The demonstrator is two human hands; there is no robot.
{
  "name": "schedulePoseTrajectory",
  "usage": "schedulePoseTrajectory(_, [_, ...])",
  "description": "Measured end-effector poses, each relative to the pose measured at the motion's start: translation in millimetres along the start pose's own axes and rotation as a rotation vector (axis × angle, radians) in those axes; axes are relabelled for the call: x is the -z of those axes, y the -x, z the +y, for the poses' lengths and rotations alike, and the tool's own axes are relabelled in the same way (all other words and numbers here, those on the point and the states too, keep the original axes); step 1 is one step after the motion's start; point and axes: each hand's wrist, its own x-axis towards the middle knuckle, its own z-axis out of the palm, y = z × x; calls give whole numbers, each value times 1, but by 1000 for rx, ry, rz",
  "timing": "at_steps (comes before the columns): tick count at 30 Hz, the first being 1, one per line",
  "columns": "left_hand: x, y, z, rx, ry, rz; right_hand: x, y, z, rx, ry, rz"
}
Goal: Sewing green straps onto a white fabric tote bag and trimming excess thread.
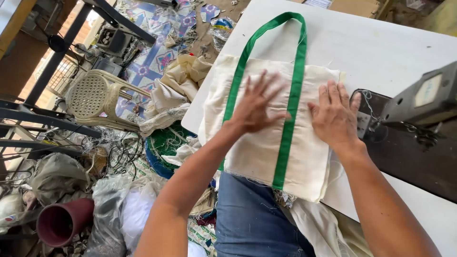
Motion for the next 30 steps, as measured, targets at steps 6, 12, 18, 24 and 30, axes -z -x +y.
schedulePoseTrajectory(6, [-11,22,-163,911,-163,130,19,3,-22,-69,-4,-29])
schedulePoseTrajectory(12, [-13,12,-173,721,72,253,19,3,-20,-90,12,-75])
schedulePoseTrajectory(18, [0,16,-140,395,-23,343,20,3,-21,-100,26,-80])
schedulePoseTrajectory(24, [4,24,-133,448,32,195,19,4,-21,-89,44,-39])
schedulePoseTrajectory(30, [15,27,-130,375,-154,218,20,0,-28,-86,166,66])
